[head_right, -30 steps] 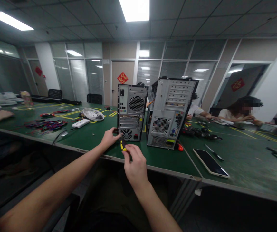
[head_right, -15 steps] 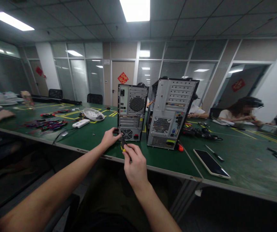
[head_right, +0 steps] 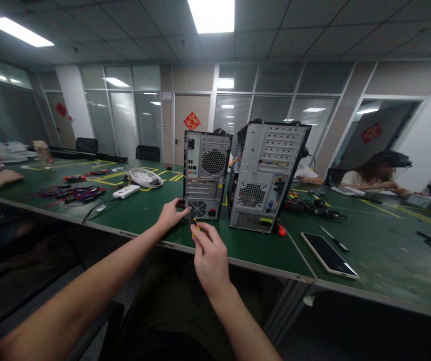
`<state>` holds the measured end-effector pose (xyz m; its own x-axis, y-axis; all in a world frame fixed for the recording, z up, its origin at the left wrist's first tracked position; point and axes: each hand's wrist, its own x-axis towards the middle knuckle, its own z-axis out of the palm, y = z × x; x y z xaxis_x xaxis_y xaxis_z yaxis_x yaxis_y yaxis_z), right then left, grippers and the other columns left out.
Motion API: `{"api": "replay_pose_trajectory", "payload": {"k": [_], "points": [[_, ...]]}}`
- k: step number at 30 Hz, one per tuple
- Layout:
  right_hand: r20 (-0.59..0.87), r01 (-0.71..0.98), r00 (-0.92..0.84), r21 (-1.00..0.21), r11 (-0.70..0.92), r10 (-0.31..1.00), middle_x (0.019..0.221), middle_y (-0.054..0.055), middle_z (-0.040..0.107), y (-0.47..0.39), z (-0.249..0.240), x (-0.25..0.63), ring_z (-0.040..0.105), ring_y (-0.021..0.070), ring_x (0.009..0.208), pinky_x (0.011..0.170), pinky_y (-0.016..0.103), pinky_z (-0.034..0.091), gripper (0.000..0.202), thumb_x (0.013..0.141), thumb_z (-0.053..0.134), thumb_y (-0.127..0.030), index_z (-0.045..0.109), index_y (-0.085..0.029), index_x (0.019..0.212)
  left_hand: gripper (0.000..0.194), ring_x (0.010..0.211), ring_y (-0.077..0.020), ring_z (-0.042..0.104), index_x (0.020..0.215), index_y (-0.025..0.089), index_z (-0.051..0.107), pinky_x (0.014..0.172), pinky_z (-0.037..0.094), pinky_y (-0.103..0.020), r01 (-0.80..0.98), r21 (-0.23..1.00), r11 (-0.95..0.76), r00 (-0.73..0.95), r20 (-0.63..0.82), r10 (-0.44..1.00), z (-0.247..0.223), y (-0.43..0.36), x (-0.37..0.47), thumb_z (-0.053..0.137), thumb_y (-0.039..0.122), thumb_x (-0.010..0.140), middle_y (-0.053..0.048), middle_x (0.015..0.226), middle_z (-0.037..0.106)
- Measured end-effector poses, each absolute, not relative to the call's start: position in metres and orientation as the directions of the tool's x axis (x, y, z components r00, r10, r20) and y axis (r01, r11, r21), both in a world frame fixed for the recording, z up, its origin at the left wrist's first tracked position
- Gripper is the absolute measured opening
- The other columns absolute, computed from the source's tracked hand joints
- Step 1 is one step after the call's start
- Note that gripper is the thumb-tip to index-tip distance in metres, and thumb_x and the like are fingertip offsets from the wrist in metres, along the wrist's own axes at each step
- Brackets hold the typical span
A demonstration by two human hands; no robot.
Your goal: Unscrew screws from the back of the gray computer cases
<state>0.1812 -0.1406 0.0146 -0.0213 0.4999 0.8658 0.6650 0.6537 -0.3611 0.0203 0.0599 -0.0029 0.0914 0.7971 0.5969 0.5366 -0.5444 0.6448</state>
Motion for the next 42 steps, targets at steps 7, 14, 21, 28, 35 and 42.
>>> {"api": "replay_pose_trajectory", "payload": {"k": [7,14,21,28,35,42], "points": [[0.837,0.641,0.061,-0.450,0.622,0.543,0.105,0.008,0.071,-0.1402,0.0142,0.1801,0.072,0.0191,0.087,0.082,0.032,0.063,0.009,0.094,0.072,-0.022,0.075,-0.020,0.102,0.034,0.105,-0.0244,0.076,0.111,0.018,0.070,0.096,0.059,-0.036,0.554,0.638,-0.535,0.094,0.591,0.801,-0.0020,0.0600,0.0205,0.078,0.039,0.085,-0.011,0.111,0.080],[0.858,0.639,0.045,-0.419,0.645,0.512,0.111,0.010,0.073,-0.1402,0.0143,0.1808,0.073,0.0213,0.100,0.091,0.035,0.063,0.021,0.098,0.064,-0.017,0.077,-0.022,0.114,0.032,0.102,-0.0241,0.077,0.110,0.018,0.070,0.094,0.059,-0.035,0.550,0.634,-0.544,0.094,0.600,0.794,-0.0027,0.0605,0.0203,0.078,0.037,0.084,-0.010,0.109,0.080],[0.873,0.640,-0.009,-0.369,0.674,0.487,0.120,0.010,0.073,-0.1406,0.0144,0.1788,0.073,0.0201,0.107,0.095,0.034,0.061,0.034,0.101,0.055,-0.013,0.076,-0.025,0.124,0.031,0.102,-0.0240,0.077,0.109,0.019,0.070,0.095,0.060,-0.036,0.541,0.643,-0.542,0.093,0.595,0.799,-0.0008,0.0581,0.0209,0.078,0.037,0.085,-0.010,0.109,0.081],[0.851,0.635,0.074,-0.442,0.634,0.519,0.103,0.009,0.073,-0.1405,0.0141,0.1779,0.074,0.0193,0.087,0.082,0.032,0.064,0.015,0.095,0.069,-0.021,0.078,-0.020,0.107,0.032,0.102,-0.0245,0.077,0.109,0.019,0.071,0.094,0.060,-0.036,0.548,0.639,-0.540,0.093,0.596,0.798,-0.0018,0.0597,0.0206,0.078,0.038,0.085,-0.010,0.109,0.080],[0.859,0.643,0.034,-0.411,0.647,0.512,0.109,0.009,0.074,-0.1403,0.0131,0.1786,0.073,0.0213,0.099,0.091,0.035,0.062,0.022,0.098,0.064,-0.018,0.079,-0.023,0.114,0.031,0.102,-0.0236,0.077,0.110,0.020,0.071,0.095,0.059,-0.036,0.542,0.634,-0.551,0.096,0.605,0.790,-0.0052,0.0637,0.0203,0.078,0.036,0.085,-0.009,0.110,0.080],[0.866,0.652,-0.006,-0.376,0.658,0.500,0.118,0.010,0.072,-0.1407,0.0137,0.1787,0.072,0.0213,0.107,0.095,0.035,0.061,0.031,0.101,0.056,-0.016,0.076,-0.025,0.122,0.032,0.101,-0.0237,0.077,0.110,0.020,0.072,0.094,0.060,-0.035,0.533,0.638,-0.556,0.096,0.607,0.789,-0.0042,0.0617,0.0201,0.078,0.039,0.085,-0.009,0.108,0.081]]}}
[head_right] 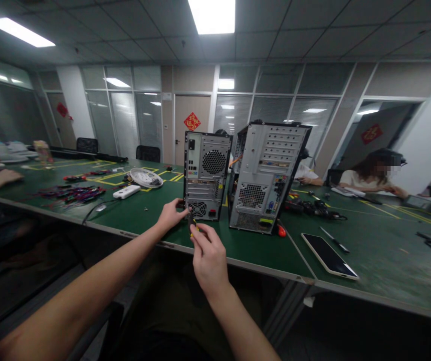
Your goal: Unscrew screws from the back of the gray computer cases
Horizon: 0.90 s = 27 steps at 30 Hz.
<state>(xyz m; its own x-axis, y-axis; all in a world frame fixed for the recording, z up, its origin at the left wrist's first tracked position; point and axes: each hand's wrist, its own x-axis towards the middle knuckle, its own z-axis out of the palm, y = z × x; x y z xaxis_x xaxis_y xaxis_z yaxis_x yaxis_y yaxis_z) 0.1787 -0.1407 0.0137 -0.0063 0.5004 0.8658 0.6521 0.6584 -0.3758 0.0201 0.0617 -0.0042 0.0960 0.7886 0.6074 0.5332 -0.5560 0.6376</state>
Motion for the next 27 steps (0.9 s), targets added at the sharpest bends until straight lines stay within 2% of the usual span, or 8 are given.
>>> {"api": "replay_pose_trajectory", "payload": {"k": [2,5,8,14,18,22,27], "points": [[0.860,0.657,0.026,-0.399,0.639,0.510,0.112,0.010,0.073,-0.1401,0.0135,0.1783,0.072,0.0221,0.102,0.093,0.036,0.061,0.023,0.099,0.061,-0.019,0.076,-0.023,0.116,0.031,0.102,-0.0236,0.077,0.109,0.020,0.071,0.095,0.060,-0.035,0.535,0.638,-0.555,0.097,0.606,0.790,-0.0041,0.0616,0.0201,0.078,0.037,0.085,-0.009,0.109,0.080],[0.847,0.652,0.073,-0.440,0.617,0.527,0.101,0.008,0.072,-0.1391,0.0127,0.1779,0.072,0.0202,0.086,0.081,0.034,0.063,0.013,0.096,0.067,-0.023,0.074,-0.020,0.107,0.031,0.102,-0.0236,0.077,0.109,0.019,0.071,0.095,0.059,-0.035,0.538,0.636,-0.554,0.096,0.606,0.790,-0.0042,0.0621,0.0201,0.079,0.037,0.084,-0.009,0.109,0.080],[0.838,0.635,0.088,-0.464,0.618,0.539,0.099,0.007,0.071,-0.1388,0.0123,0.1780,0.071,0.0186,0.080,0.073,0.030,0.063,0.012,0.096,0.068,-0.023,0.072,-0.019,0.106,0.032,0.102,-0.0236,0.077,0.109,0.019,0.070,0.094,0.059,-0.035,0.536,0.635,-0.556,0.098,0.607,0.789,-0.0040,0.0623,0.0201,0.078,0.038,0.085,-0.010,0.109,0.080],[0.862,0.658,0.012,-0.389,0.645,0.507,0.113,0.010,0.072,-0.1407,0.0130,0.1783,0.072,0.0213,0.103,0.094,0.034,0.061,0.025,0.099,0.060,-0.015,0.076,-0.022,0.117,0.032,0.104,-0.0247,0.076,0.110,0.019,0.071,0.096,0.059,-0.037,0.551,0.630,-0.548,0.094,0.605,0.790,-0.0029,0.0607,0.0198,0.078,0.037,0.085,-0.011,0.110,0.080],[0.865,0.648,-0.031,-0.364,0.669,0.501,0.120,0.011,0.070,-0.1414,0.0130,0.1774,0.072,0.0194,0.107,0.094,0.031,0.061,0.033,0.101,0.054,-0.011,0.075,-0.022,0.123,0.030,0.102,-0.0239,0.077,0.110,0.018,0.071,0.096,0.059,-0.036,0.547,0.630,-0.551,0.094,0.608,0.788,-0.0034,0.0608,0.0200,0.078,0.035,0.085,-0.010,0.109,0.080],[0.854,0.651,0.000,-0.395,0.648,0.521,0.118,0.011,0.072,-0.1404,0.0116,0.1767,0.072,0.0212,0.108,0.096,0.034,0.060,0.027,0.099,0.059,-0.013,0.075,-0.020,0.119,0.030,0.102,-0.0231,0.077,0.110,0.018,0.070,0.095,0.059,-0.035,0.543,0.629,-0.556,0.098,0.611,0.786,-0.0040,0.0613,0.0202,0.078,0.035,0.085,-0.009,0.109,0.080],[0.822,0.623,0.081,-0.484,0.615,0.564,0.101,0.008,0.072,-0.1387,0.0097,0.1762,0.072,0.0188,0.082,0.075,0.030,0.064,0.013,0.095,0.069,-0.022,0.073,-0.018,0.107,0.030,0.101,-0.0236,0.077,0.108,0.018,0.071,0.093,0.060,-0.035,0.541,0.635,-0.552,0.094,0.606,0.790,-0.0031,0.0606,0.0203,0.079,0.035,0.084,-0.010,0.108,0.080]]}}
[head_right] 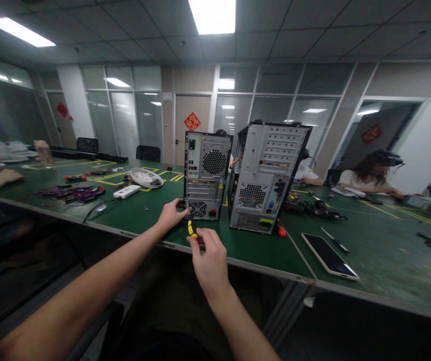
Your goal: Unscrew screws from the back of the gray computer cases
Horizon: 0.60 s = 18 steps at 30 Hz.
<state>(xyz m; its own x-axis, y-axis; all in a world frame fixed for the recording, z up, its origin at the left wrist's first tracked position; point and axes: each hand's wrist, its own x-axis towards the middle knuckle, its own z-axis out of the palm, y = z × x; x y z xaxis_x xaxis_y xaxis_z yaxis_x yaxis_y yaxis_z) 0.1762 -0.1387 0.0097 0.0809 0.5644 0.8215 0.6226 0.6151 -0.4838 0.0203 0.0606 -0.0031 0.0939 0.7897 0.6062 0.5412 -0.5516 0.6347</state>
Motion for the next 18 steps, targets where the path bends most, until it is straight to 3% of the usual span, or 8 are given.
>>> {"api": "replay_pose_trajectory", "payload": {"k": [4,12,18], "points": [[0.804,0.608,0.111,-0.519,0.600,0.584,0.096,0.006,0.072,-0.1392,0.0097,0.1762,0.071,0.0176,0.076,0.069,0.028,0.063,0.009,0.095,0.070,-0.023,0.071,-0.019,0.102,0.030,0.100,-0.0242,0.077,0.107,0.018,0.071,0.092,0.060,-0.035,0.533,0.636,-0.557,0.094,0.611,0.786,-0.0033,0.0611,0.0199,0.079,0.037,0.084,-0.010,0.108,0.080],[0.852,0.644,0.010,-0.406,0.649,0.523,0.114,0.009,0.073,-0.1424,0.0125,0.1753,0.073,0.0215,0.104,0.096,0.034,0.060,0.019,0.098,0.061,-0.014,0.075,-0.021,0.108,0.031,0.102,-0.0242,0.076,0.109,0.019,0.071,0.095,0.059,-0.036,0.533,0.634,-0.560,0.098,0.611,0.785,-0.0053,0.0635,0.0194,0.078,0.037,0.085,-0.010,0.109,0.080],[0.855,0.656,0.039,-0.412,0.632,0.517,0.111,0.010,0.073,-0.1419,0.0123,0.1751,0.073,0.0223,0.102,0.091,0.035,0.062,0.016,0.098,0.060,-0.016,0.073,-0.021,0.107,0.033,0.100,-0.0246,0.077,0.110,0.018,0.071,0.094,0.060,-0.037,0.536,0.640,-0.550,0.086,0.607,0.790,-0.0038,0.0618,0.0204,0.079,0.037,0.084,-0.010,0.107,0.081]]}}
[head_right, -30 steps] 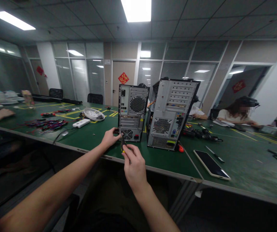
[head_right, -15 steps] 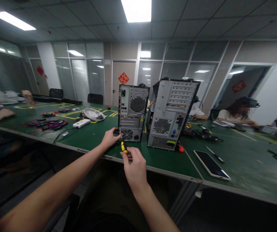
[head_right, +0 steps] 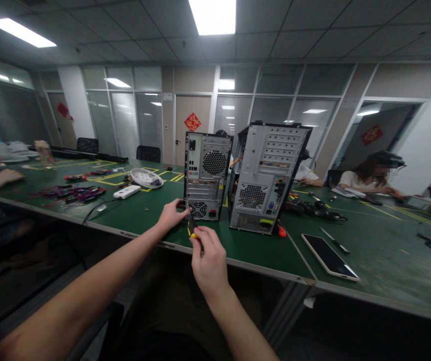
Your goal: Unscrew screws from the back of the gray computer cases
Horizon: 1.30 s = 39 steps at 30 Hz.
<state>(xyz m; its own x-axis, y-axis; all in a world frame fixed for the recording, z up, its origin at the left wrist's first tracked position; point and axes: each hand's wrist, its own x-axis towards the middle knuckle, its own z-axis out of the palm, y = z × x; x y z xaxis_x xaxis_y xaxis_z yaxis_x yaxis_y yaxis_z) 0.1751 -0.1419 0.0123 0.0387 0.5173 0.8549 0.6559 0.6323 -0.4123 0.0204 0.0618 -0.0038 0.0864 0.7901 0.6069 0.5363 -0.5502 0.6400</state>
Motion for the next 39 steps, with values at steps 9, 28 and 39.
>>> {"api": "replay_pose_trajectory", "payload": {"k": [9,28,39], "points": [[0.834,0.622,0.081,-0.470,0.626,0.546,0.097,0.007,0.072,-0.1404,0.0107,0.1742,0.072,0.0194,0.083,0.074,0.030,0.064,0.006,0.096,0.066,-0.021,0.071,-0.021,0.099,0.030,0.101,-0.0248,0.077,0.107,0.019,0.071,0.093,0.060,-0.036,0.539,0.632,-0.557,0.089,0.614,0.784,-0.0041,0.0625,0.0209,0.079,0.037,0.084,-0.010,0.107,0.080],[0.818,0.610,0.081,-0.493,0.621,0.570,0.095,0.007,0.071,-0.1417,0.0111,0.1729,0.071,0.0185,0.079,0.072,0.030,0.063,0.005,0.096,0.066,-0.022,0.070,-0.020,0.100,0.031,0.103,-0.0248,0.076,0.109,0.019,0.071,0.096,0.060,-0.038,0.539,0.644,-0.544,0.090,0.598,0.797,-0.0025,0.0602,0.0206,0.078,0.037,0.085,-0.010,0.109,0.080],[0.849,0.664,0.005,-0.398,0.633,0.528,0.111,0.009,0.072,-0.1434,0.0118,0.1735,0.071,0.0219,0.102,0.094,0.037,0.060,0.019,0.098,0.062,-0.015,0.074,-0.022,0.111,0.032,0.102,-0.0246,0.077,0.109,0.018,0.071,0.095,0.060,-0.037,0.542,0.640,-0.546,0.093,0.599,0.795,-0.0009,0.0588,0.0214,0.079,0.036,0.084,-0.011,0.110,0.080]]}}
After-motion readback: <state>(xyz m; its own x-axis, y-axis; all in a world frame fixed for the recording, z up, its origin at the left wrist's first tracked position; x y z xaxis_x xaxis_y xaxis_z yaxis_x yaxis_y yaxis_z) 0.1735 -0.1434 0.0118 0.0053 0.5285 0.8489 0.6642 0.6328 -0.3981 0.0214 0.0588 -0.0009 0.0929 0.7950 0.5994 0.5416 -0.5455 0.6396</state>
